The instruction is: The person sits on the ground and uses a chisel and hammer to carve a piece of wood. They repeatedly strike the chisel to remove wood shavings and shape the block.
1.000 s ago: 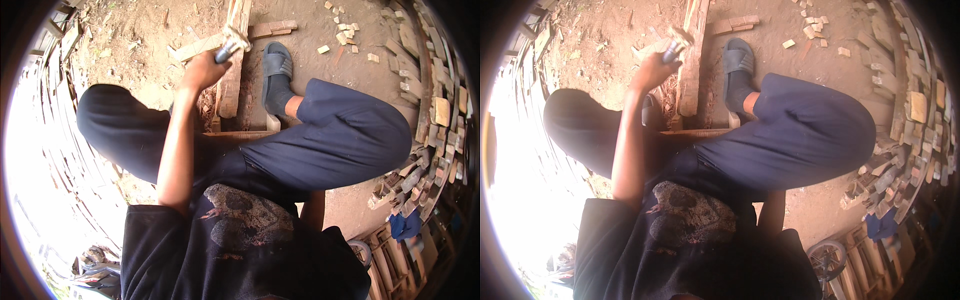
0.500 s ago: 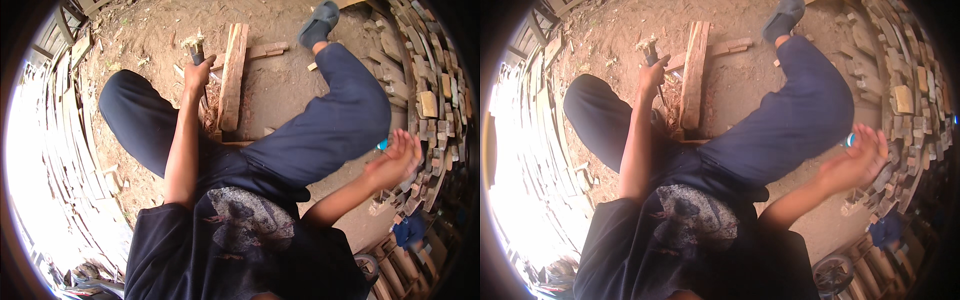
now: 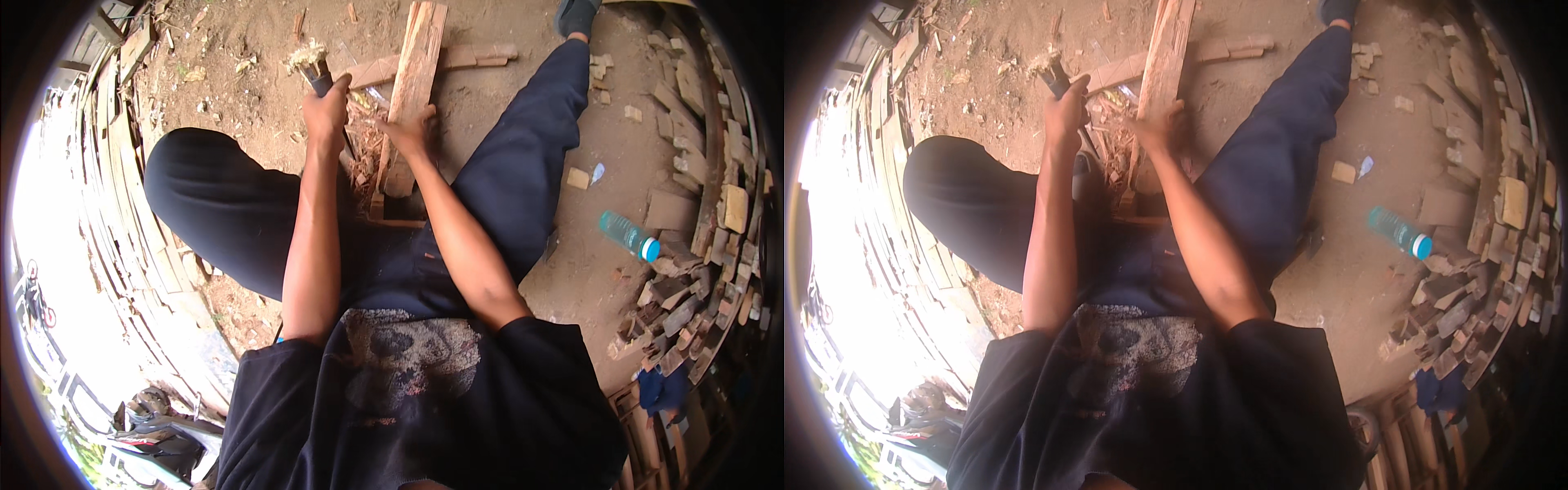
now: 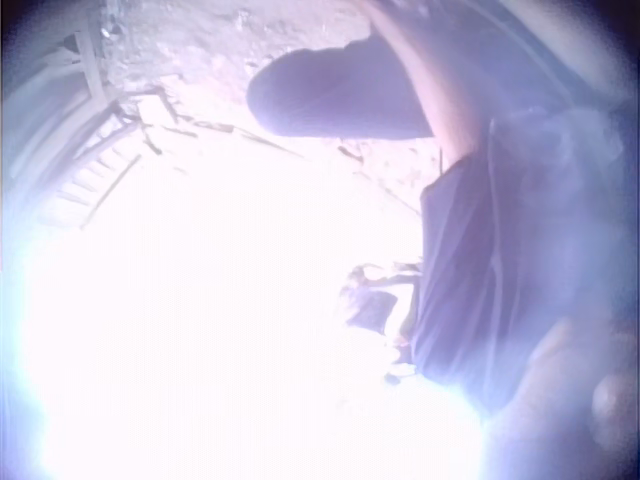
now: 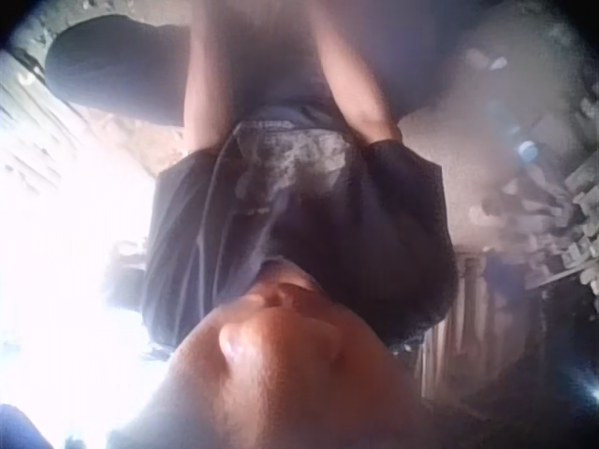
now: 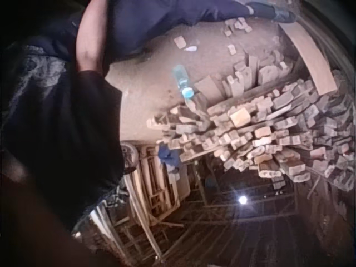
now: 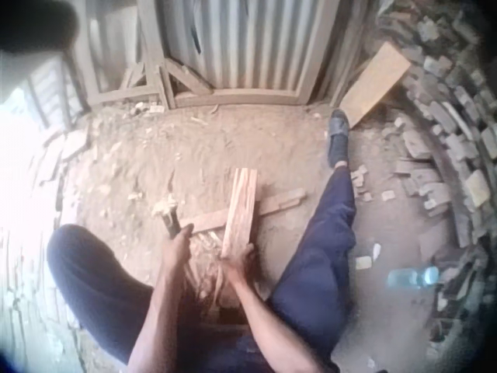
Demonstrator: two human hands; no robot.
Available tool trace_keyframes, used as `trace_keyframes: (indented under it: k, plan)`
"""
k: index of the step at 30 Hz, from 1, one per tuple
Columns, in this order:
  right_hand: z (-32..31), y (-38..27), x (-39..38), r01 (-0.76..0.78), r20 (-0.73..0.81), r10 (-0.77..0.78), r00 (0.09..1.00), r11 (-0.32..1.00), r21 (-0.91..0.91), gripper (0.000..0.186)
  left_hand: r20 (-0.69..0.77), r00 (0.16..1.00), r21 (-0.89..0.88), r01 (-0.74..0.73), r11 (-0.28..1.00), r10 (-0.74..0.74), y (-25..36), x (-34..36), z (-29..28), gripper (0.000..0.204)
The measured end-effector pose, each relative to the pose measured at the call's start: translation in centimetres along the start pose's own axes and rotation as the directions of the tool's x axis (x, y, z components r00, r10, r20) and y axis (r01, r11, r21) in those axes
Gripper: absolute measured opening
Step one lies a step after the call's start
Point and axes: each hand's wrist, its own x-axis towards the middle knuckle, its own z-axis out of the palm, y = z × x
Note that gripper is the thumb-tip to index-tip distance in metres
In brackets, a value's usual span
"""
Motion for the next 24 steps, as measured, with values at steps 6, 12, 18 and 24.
trace_keyframes:
  k: [6, 12, 18, 24]
  plan:
    - [-1.0, -1.4, -1.4, 0.005, -0.037, 0.001, 0.999, 0.987, 0.161, 0.12, 0.012, 1.0, -0.01, -0.01, 1.0, 0.01, 0.5, -0.8, 0.0, 0.029]
    - [0.0, -2.9, -0.9, 0.23, -0.227, -0.219, 0.949, 0.973, 0.019, 0.09, 0.01, 0.999, -0.011, -0.045, 0.999, 0.045, 0.2, -0.8, -0.1, 0.028]
    - [-0.2, -2.4, -1.2, 0.211, -0.146, -0.216, 0.965, 0.976, -0.048, 0.089, -0.015, 0.998, -0.032, -0.065, 0.997, 0.064, 0.0, -0.6, -0.3, 0.027]
    - [1.4, -1.1, -1.1, 0.323, -0.164, -0.323, 0.932, 0.946, -0.029, 0.089, 0.034, 0.996, -0.021, -0.082, 0.996, 0.083, 0.2, -0.9, 0.1, 0.026]
